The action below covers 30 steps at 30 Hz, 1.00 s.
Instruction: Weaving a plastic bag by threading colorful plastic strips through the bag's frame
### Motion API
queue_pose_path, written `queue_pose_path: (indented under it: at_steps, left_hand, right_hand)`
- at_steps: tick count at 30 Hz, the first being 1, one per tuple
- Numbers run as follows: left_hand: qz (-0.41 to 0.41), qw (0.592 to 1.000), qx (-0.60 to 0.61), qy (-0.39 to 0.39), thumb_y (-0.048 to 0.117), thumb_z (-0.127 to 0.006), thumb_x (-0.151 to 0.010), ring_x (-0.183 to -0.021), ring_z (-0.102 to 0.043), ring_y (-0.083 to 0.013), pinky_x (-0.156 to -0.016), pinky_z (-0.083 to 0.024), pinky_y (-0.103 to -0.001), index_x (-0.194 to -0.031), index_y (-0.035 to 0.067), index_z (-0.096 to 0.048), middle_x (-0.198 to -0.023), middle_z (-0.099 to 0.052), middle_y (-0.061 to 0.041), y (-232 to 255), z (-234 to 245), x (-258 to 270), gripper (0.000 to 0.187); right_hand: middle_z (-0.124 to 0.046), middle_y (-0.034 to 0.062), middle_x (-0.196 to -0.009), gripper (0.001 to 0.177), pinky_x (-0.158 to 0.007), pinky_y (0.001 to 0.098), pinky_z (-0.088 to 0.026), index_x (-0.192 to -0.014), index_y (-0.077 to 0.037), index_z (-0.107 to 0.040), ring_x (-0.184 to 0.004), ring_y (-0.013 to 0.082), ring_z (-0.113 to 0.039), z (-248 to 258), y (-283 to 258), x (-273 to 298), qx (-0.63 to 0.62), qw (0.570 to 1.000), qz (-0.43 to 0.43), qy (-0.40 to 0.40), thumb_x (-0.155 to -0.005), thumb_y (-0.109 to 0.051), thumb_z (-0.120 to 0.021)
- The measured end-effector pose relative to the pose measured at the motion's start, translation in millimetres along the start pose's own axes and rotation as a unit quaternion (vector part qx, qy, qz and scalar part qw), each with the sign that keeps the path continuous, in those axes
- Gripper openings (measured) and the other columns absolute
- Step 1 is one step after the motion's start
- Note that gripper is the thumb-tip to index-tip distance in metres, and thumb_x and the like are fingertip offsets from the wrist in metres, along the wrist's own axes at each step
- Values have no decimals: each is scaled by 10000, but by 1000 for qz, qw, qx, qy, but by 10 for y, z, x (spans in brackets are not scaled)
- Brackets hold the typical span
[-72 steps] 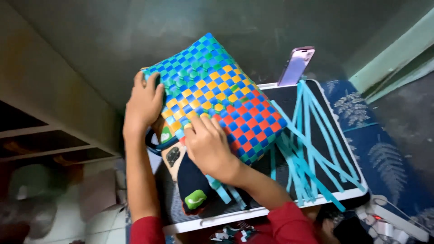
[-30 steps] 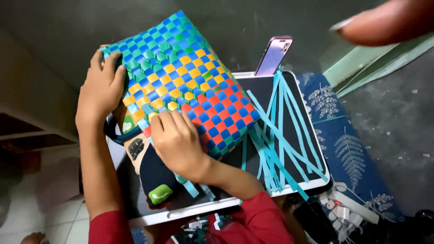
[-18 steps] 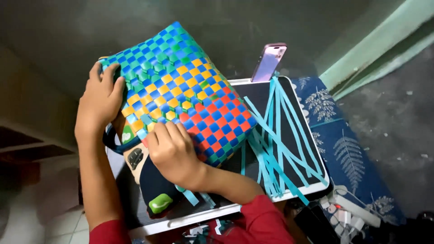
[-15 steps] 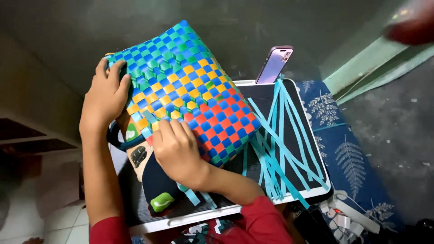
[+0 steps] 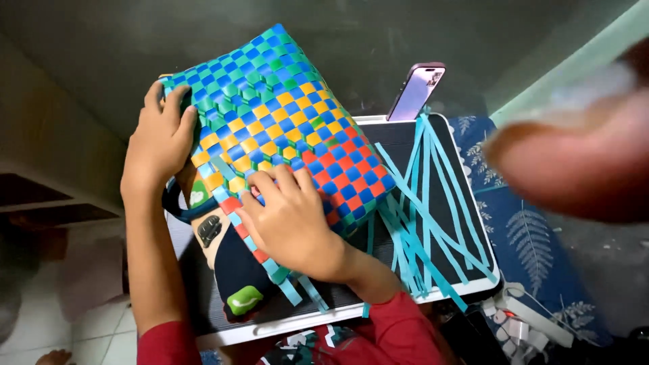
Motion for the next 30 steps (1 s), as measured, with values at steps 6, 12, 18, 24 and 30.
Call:
queue_pose_path:
  at_steps: [6, 12, 18, 24, 30]
  left_hand:
    - [-1, 1000, -23, 11, 286, -328, -1015, -1188, -398, -614, -845, -394, -726, -1404, 59, -422, -1427, -252, -339, -40, 1, -31, 460]
    - [2, 999, -41, 21, 333, -326, -1006, -1152, -432, -604, -841, -410, -699, -1403, 101, -433, -1441, -263, -279, -88, -42, -9, 472]
    - [6, 1000, -24, 12, 353, -307, -1012, -1185, -411, -574, -862, -406, -684, -1397, 120, -418, -1438, -273, -261, -94, -95, 18, 463]
    - [10, 1000, -5, 23, 364, -294, -993, -1151, -442, -567, -803, -436, -652, -1393, 115, -415, -1423, -273, -288, -18, -49, 19, 487]
    - [-2, 1000, -19, 5, 314, -318, -986, -1208, -377, -584, -838, -420, -668, -1395, 95, -374, -1419, -260, -329, -82, -140, -8, 468]
  right_hand:
    - [-582, 105, -978, 179, -732, 403, -353, -823, -82, -685, -969, 313, -531, -35, 40, 15, 0, 1000, 13, -27, -861, -237, -605]
    - [-585, 88, -1064, 183, -802, 411, -349, -932, -123, -680, -1064, 294, -510, -24, 155, -65, -16, 994, 35, -105, -865, -272, -597]
    - [-569, 170, -1053, 277, -797, 467, -393, -1081, -15, -616, -1029, 382, -522, -265, 385, -492, -131, 970, 128, -159, -832, -132, -645]
    - [-529, 122, -881, 293, -781, 440, -446, -941, -24, -548, -906, 359, -555, -721, 671, -614, -260, 893, 108, -352, -773, -174, -736]
    - [-499, 17, -710, 248, -684, 399, -448, -724, -128, -508, -791, 285, -584, -751, 648, -624, -339, 885, 97, -303, -769, -187, -745]
Point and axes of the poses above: each hand's wrist, its own x-axis away from the middle knuckle, its own z-axis out of the back of the hand, y = z × x, the point moved 3 cm from there along -x, towards the middle knuckle
